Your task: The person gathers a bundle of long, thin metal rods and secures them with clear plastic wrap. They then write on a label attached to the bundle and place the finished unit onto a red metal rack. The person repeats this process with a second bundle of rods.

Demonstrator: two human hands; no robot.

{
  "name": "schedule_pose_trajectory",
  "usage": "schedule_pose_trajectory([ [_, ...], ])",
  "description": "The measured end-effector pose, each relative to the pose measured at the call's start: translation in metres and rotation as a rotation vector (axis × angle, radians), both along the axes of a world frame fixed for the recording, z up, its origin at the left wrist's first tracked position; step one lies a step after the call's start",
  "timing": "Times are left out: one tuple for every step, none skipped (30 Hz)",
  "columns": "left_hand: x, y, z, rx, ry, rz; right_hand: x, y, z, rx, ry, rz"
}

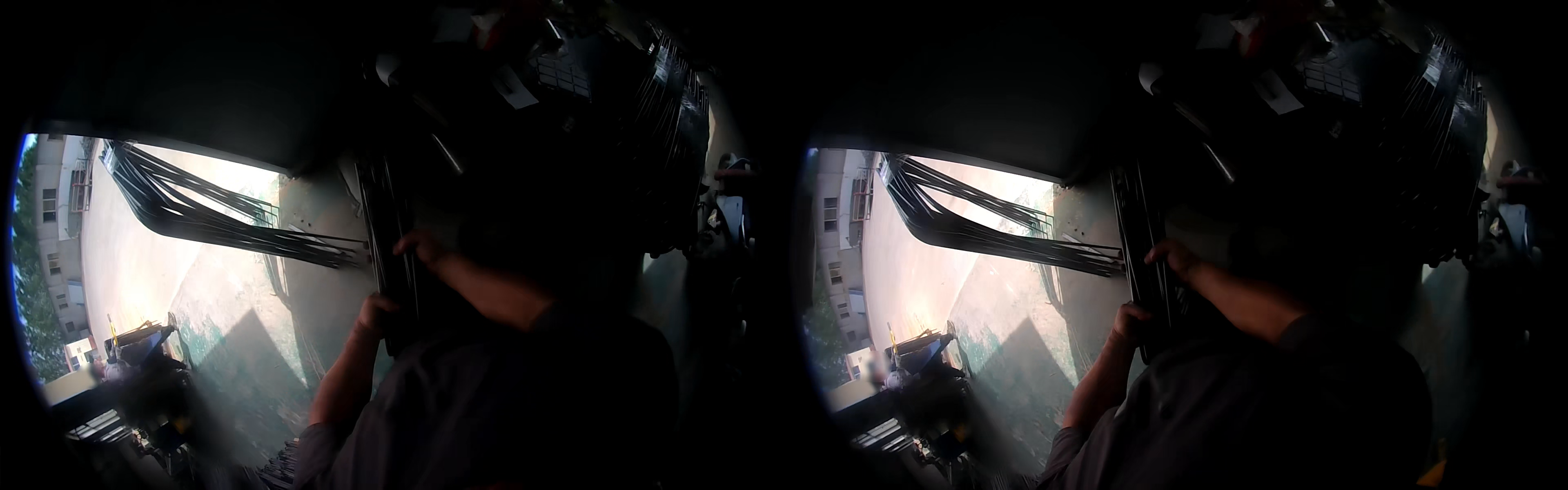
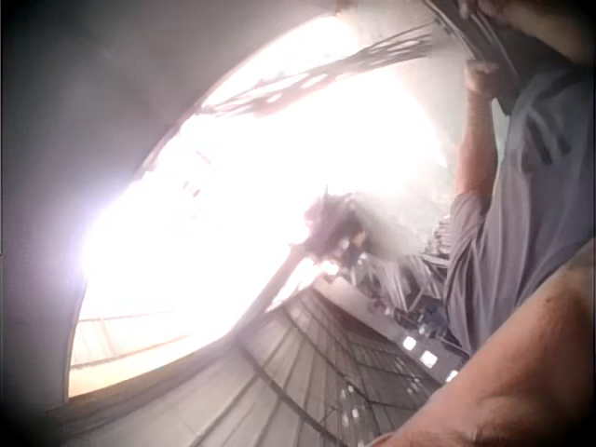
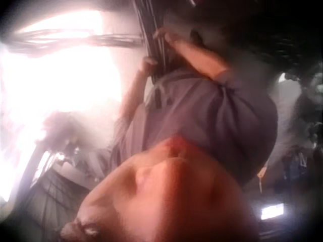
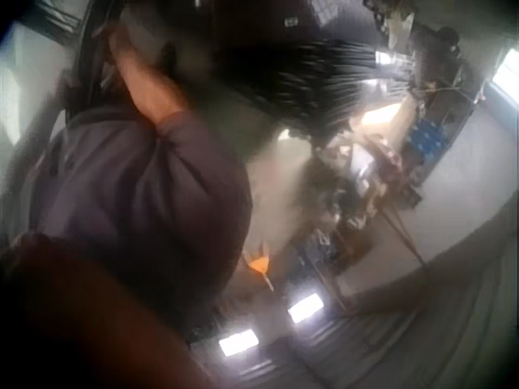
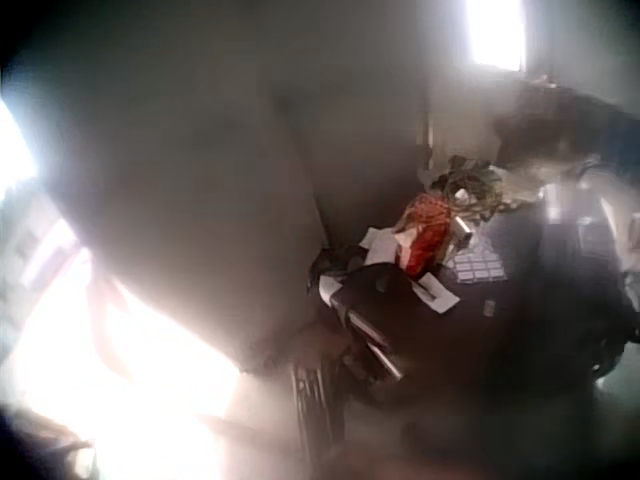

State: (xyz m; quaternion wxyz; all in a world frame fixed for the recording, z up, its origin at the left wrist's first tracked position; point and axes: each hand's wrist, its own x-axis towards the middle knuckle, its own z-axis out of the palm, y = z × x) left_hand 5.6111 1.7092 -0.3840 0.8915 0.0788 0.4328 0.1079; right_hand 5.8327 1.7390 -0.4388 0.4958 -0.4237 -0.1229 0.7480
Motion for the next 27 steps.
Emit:
schedule_pose_trajectory([
  [-0.002, -0.001, -0.007, -0.030, -0.037, 0.048, 0.002, 0.003, 0.019, 0.015, -0.043, 0.020],
  [-0.005, -0.001, -0.014, 0.006, -0.052, 0.065, 0.006, 0.006, 0.033, 0.030, -0.089, 0.030],
  [-0.007, 0.000, -0.023, 0.043, -0.066, 0.085, 0.009, 0.011, 0.041, -0.023, -0.051, 0.049],
  [-0.007, 0.001, -0.027, 0.077, -0.074, 0.116, 0.007, 0.015, 0.046, -0.078, -0.005, 0.078],
  [0.002, 0.003, -0.014, 0.082, -0.090, 0.090, 0.006, 0.015, 0.045, -0.143, 0.044, 0.108],
  [0.015, 0.011, 0.020, 0.048, -0.087, 0.067, 0.014, 0.016, 0.054, -0.196, -0.012, 0.097],
  [0.017, 0.013, 0.039, 0.043, -0.079, 0.083, 0.017, 0.023, 0.081, -0.221, -0.068, 0.129],
  [0.014, 0.017, 0.034, 0.020, -0.095, 0.042, 0.010, 0.023, 0.097, -0.253, -0.099, 0.176],
  [0.007, 0.022, 0.028, -0.009, -0.101, -0.013, 0.003, 0.020, 0.098, -0.190, 0.059, 0.205],
  [0.011, 0.026, 0.034, 0.004, -0.109, -0.004, 0.013, 0.028, 0.098, -0.110, 0.192, 0.217],
  [0.023, 0.031, 0.042, 0.033, -0.135, 0.006, 0.025, 0.037, 0.099, -0.020, 0.306, 0.229],
  [0.031, 0.035, 0.040, 0.030, -0.118, 0.018, 0.030, 0.040, 0.088, -0.013, 0.249, 0.245],
  [0.038, 0.034, 0.038, 0.017, -0.099, 0.025, 0.031, 0.037, 0.066, -0.012, 0.195, 0.254],
  [0.045, 0.040, 0.033, 0.013, -0.084, 0.032, 0.034, 0.042, 0.056, -0.002, 0.136, 0.265],
  [0.051, 0.047, 0.026, 0.047, -0.065, 0.048, 0.038, 0.047, 0.046, -0.029, 0.135, 0.280],
  [0.053, 0.044, 0.024, 0.053, -0.038, 0.058, 0.037, 0.041, 0.046, -0.082, 0.143, 0.287],
  [0.054, 0.039, 0.024, 0.059, -0.011, 0.065, 0.035, 0.034, 0.045, -0.135, 0.152, 0.293],
  [0.054, 0.028, 0.026, 0.094, -0.001, 0.097, 0.035, 0.025, 0.046, -0.101, 0.102, 0.276],
  [0.068, 0.035, 0.042, 0.158, -0.001, 0.134, 0.041, 0.032, 0.059, -0.039, 0.039, 0.265],
  [0.076, 0.036, 0.053, 0.220, -0.003, 0.171, 0.042, 0.034, 0.068, 0.020, -0.024, 0.254],
  [0.080, 0.037, 0.055, 0.291, 0.057, 0.186, 0.039, 0.031, 0.070, 0.035, -0.095, 0.211],
  [0.081, 0.036, 0.057, 0.349, 0.130, 0.184, 0.034, 0.019, 0.071, 0.037, -0.151, 0.153],
  [0.083, 0.035, 0.058, 0.412, 0.196, 0.181, 0.030, 0.009, 0.072, 0.044, -0.215, 0.094],
  [0.083, 0.031, 0.060, 0.450, 0.257, 0.146, 0.025, -0.003, 0.073, 0.030, -0.206, 0.058],
  [0.084, 0.028, 0.062, 0.495, 0.315, 0.120, 0.022, -0.011, 0.072, 0.027, -0.201, 0.027],
  [0.085, 0.025, 0.063, 0.541, 0.373, 0.094, 0.019, -0.016, 0.069, 0.025, -0.197, -0.004],
  [0.087, 0.024, 0.062, 0.539, 0.352, 0.114, 0.019, -0.015, 0.065, -0.011, -0.146, 0.017],
])
